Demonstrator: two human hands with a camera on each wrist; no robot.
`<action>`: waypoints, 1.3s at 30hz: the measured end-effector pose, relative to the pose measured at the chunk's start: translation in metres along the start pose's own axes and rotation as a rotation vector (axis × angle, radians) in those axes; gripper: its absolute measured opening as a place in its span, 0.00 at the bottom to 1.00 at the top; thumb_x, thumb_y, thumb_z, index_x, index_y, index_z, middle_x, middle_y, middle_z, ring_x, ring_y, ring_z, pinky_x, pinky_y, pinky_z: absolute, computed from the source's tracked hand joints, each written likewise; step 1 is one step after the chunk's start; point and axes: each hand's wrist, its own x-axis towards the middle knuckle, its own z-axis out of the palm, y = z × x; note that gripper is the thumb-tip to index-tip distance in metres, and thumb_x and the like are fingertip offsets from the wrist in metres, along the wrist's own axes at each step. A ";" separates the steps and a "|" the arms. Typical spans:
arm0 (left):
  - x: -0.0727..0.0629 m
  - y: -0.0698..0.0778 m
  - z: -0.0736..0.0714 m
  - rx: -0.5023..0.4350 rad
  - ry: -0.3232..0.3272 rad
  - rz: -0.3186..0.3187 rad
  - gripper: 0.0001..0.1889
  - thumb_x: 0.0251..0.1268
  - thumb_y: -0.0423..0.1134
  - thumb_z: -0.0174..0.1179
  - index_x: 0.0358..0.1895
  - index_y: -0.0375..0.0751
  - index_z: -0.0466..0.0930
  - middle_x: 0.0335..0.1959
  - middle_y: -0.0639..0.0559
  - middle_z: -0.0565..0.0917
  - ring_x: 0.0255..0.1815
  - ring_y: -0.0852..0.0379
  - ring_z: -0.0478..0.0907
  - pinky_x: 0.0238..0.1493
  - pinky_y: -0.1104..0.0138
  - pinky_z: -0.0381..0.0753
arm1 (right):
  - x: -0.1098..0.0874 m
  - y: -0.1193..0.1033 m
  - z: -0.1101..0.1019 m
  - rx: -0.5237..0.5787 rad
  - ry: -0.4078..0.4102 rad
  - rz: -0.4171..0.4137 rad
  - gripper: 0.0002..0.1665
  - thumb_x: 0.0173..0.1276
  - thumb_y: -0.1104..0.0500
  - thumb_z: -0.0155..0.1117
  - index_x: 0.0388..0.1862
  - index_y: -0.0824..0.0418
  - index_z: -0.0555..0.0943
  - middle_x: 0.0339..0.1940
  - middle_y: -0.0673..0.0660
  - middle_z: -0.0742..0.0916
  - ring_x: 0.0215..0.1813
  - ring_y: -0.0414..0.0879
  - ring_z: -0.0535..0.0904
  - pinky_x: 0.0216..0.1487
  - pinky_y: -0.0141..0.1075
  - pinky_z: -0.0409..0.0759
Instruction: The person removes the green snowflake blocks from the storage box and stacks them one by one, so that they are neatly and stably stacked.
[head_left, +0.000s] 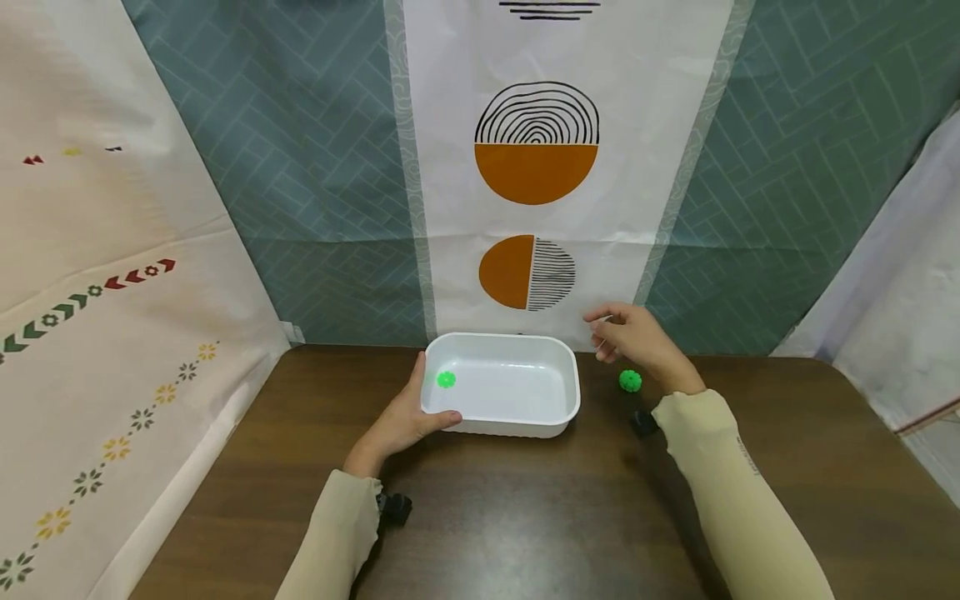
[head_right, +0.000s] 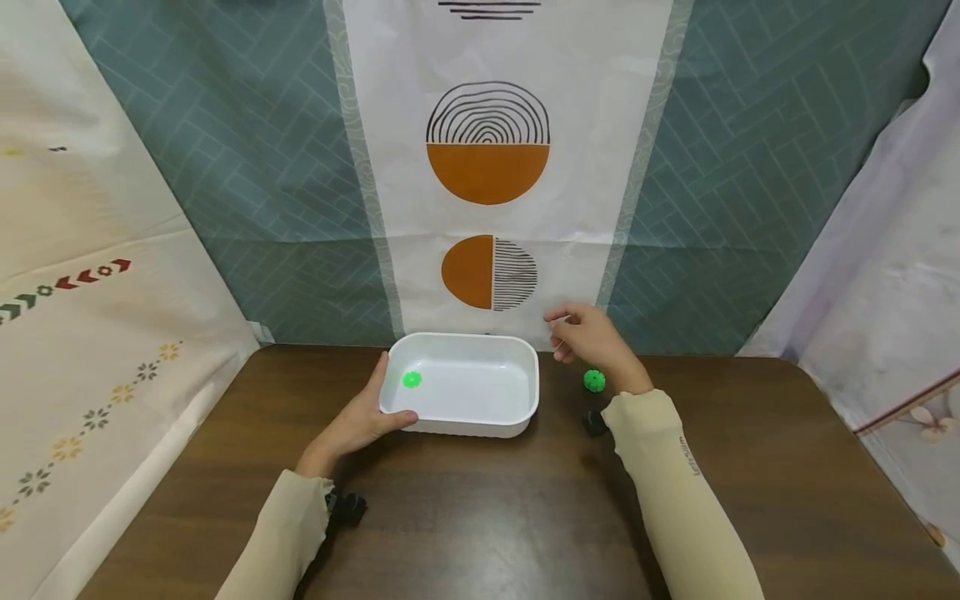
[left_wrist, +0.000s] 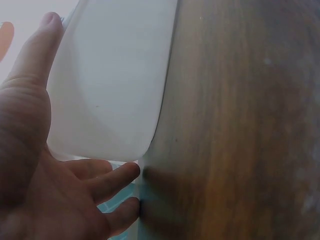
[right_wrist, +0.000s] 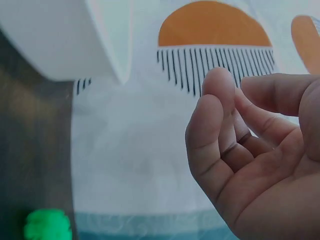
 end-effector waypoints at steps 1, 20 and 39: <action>0.000 0.000 0.000 0.001 -0.002 -0.005 0.68 0.55 0.55 0.76 0.82 0.52 0.25 0.80 0.42 0.53 0.61 0.45 0.68 0.64 0.48 0.64 | 0.003 -0.003 0.002 -0.006 -0.005 -0.009 0.20 0.79 0.60 0.56 0.61 0.72 0.76 0.35 0.65 0.84 0.29 0.51 0.82 0.37 0.45 0.84; -0.001 -0.001 0.000 0.000 -0.001 -0.020 0.68 0.54 0.57 0.76 0.82 0.52 0.26 0.79 0.41 0.53 0.60 0.44 0.69 0.64 0.47 0.66 | 0.055 -0.047 0.065 -0.032 -0.179 -0.106 0.15 0.79 0.62 0.56 0.56 0.71 0.80 0.36 0.70 0.84 0.30 0.52 0.83 0.34 0.40 0.82; 0.000 0.002 0.002 0.014 0.023 -0.045 0.67 0.55 0.56 0.76 0.83 0.49 0.28 0.78 0.39 0.56 0.57 0.45 0.71 0.61 0.49 0.69 | 0.092 -0.034 0.134 -0.173 -0.323 -0.126 0.13 0.77 0.61 0.57 0.51 0.68 0.84 0.28 0.60 0.84 0.27 0.51 0.82 0.33 0.40 0.83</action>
